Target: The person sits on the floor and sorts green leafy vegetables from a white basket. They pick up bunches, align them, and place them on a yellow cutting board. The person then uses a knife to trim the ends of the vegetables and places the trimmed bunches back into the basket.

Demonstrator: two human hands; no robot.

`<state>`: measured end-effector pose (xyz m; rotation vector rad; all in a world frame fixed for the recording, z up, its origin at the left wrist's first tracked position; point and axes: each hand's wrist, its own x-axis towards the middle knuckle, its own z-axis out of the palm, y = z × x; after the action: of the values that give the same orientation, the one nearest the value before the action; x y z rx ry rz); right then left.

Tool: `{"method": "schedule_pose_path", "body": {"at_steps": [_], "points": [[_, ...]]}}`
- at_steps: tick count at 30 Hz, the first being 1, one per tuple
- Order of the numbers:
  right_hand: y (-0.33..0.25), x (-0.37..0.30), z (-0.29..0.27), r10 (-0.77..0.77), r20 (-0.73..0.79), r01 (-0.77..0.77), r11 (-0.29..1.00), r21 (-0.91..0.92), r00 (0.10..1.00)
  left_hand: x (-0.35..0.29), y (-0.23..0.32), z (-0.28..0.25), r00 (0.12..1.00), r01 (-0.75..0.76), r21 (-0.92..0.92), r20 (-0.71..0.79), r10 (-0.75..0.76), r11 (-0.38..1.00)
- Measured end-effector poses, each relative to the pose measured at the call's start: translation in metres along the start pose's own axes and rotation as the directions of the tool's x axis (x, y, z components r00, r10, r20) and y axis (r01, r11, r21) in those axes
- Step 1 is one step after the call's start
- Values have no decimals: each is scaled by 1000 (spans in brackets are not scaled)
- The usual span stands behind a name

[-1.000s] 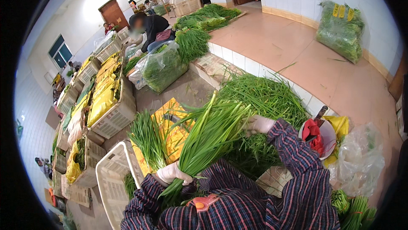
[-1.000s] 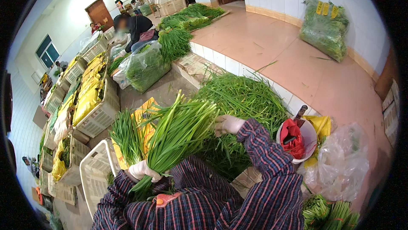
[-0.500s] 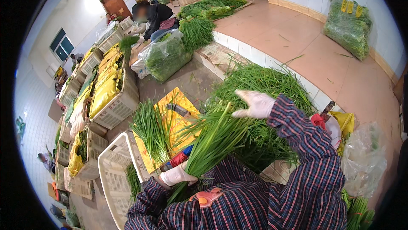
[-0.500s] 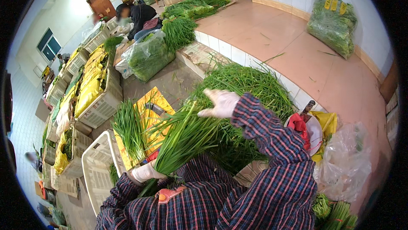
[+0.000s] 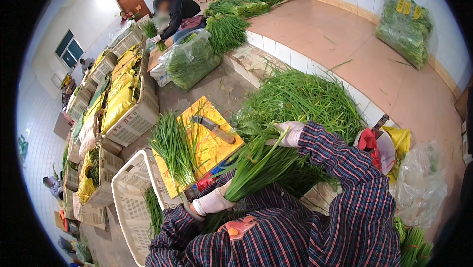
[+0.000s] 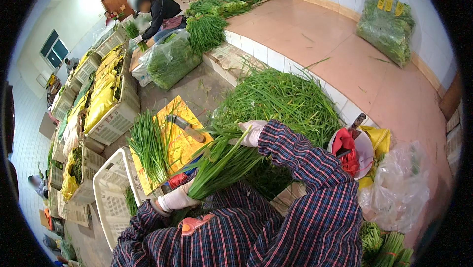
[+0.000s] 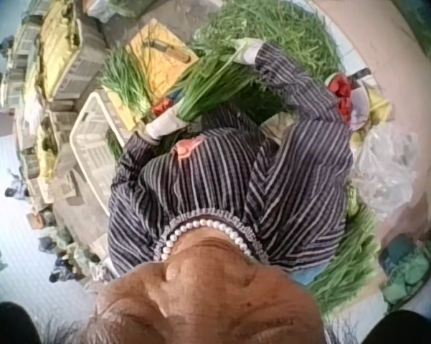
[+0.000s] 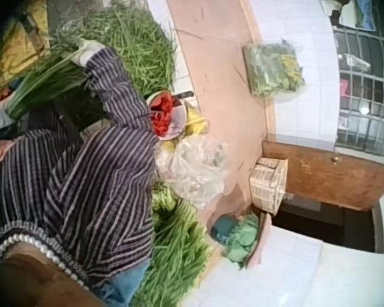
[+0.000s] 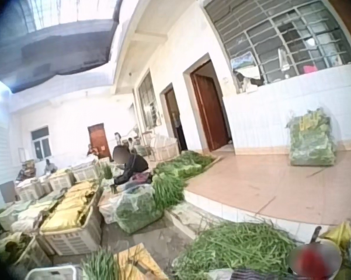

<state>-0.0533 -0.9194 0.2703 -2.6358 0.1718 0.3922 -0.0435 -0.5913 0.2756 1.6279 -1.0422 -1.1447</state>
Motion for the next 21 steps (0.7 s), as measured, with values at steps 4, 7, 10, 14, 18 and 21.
{"method": "schedule_pose_path", "body": {"at_steps": [4,7,10,14,18,21], "points": [[42,23,43,-16,-129,9,999,-53,992,6,-13,5,999,-17,-37,40,19,999],[82,41,75,-24,-200,45,994,100,979,9,-16,7,996,68,-107,69,-61,992],[45,14,27,223,-61,-231,919,-319,973,-4,-5,9,989,144,-61,-11,-145,988],[155,-14,10,412,-61,-409,860,-305,909,-8,-1,7,996,82,52,-39,-80,995],[96,-30,-33,462,24,-462,885,60,887,-6,-3,10,979,196,187,-95,-181,963],[48,-30,-22,115,131,-132,983,131,985,0,-1,14,979,195,334,-120,-164,922]]}}
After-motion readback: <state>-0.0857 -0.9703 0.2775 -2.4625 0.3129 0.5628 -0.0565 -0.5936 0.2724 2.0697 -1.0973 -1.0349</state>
